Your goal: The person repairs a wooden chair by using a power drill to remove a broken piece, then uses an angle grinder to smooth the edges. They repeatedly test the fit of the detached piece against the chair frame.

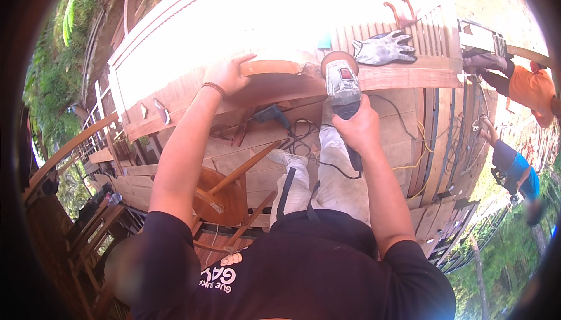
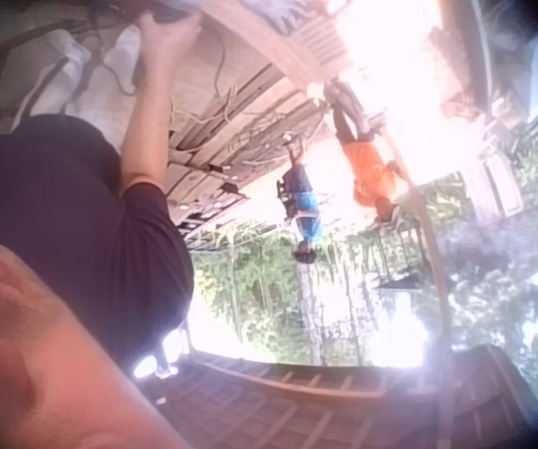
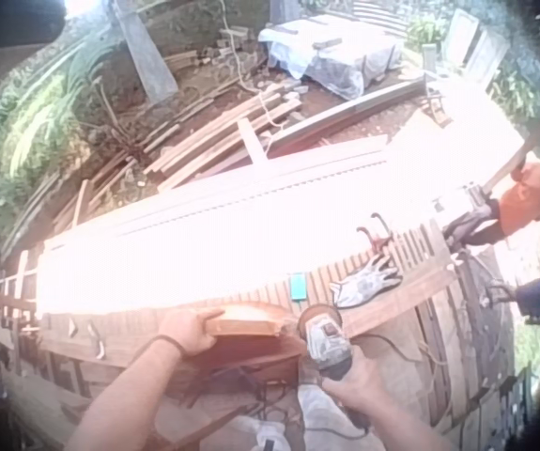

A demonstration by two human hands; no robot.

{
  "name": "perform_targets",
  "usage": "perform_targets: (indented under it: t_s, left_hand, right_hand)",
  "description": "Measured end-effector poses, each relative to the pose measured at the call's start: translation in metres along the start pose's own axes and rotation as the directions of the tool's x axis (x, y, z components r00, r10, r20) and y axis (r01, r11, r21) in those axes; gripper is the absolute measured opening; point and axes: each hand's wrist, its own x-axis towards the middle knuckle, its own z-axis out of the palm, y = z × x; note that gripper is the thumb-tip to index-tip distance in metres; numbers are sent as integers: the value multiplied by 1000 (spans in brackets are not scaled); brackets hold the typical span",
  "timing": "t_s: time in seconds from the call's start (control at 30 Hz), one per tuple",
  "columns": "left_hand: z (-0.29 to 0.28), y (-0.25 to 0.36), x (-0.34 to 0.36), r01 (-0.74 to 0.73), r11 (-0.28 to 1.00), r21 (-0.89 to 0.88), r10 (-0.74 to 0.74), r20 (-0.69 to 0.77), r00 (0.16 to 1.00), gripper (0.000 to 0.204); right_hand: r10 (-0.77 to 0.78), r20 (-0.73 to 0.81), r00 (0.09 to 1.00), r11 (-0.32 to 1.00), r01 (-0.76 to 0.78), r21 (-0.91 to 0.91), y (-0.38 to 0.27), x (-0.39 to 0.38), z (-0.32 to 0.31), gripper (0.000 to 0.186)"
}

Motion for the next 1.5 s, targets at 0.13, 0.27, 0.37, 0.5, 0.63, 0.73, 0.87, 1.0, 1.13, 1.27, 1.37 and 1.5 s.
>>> perform_targets:
  t_s: [0.13, 0.27, 0.37, 0.5, 0.63, 0.73, 0.87, 1.0, 1.13, 1.27, 1.37, 1.5]
  left_hand:
    - [5, -4, 2, -5, 1000, -28, 5, -12, 1000, 58]
    - [8, -6, 1, -21, 999, -25, 20, -20, 1000, 57]
    - [4, -6, 2, -18, 999, -36, 18, -1, 1000, 57]
    - [0, -5, 2, -6, 999, -43, 6, 2, 1000, 57]
    - [14, -10, 3, -63, 996, -55, 56, -120, 991, 56]
    - [11, -9, 4, -52, 996, -74, 45, -100, 994, 55]
    - [8, -8, 2, -28, 997, -74, 23, -72, 997, 55]
    - [10, -9, 3, -39, 995, -90, 31, -89, 996, 57]
    - [7, -8, 4, -16, 998, -61, 15, -26, 1000, 57]
    - [6, -8, 7, -2, 999, -35, 2, -1, 1000, 58]
    - [5, -7, 9, 12, 1000, -26, -12, 5, 1000, 58]
    - [9, -9, 8, 0, 999, -45, -2, -40, 999, 55]
  right_hand:
    - [-25, -2, 1000, 998, 25, -49, 6, -2, 11, 51]
    - [-19, -14, 1000, 1000, 19, 7, 10, -2, 11, 51]
    - [-19, -16, 1000, 998, 18, -54, 6, 0, 3, 52]
    - [-28, 46, 999, 993, 33, -110, -4, -3, -3, 52]
    - [-51, 42, 998, 989, 57, -136, 3, 0, 3, 53]
    - [-10, 19, 1000, 993, 12, -121, 0, -1, 0, 53]
    - [-27, 21, 999, 986, 30, -163, 1, -3, -5, 53]
    - [-53, 48, 997, 984, 60, -166, 2, -3, 3, 53]
    - [-60, 0, 998, 989, 59, -138, 10, -4, 5, 53]
    - [-35, 13, 999, 993, 36, -110, 15, -7, 3, 53]
    - [-7, 32, 999, 997, 9, -76, 9, -7, 9, 53]
    - [-4, 41, 999, 998, 7, -56, 13, -12, 16, 56]
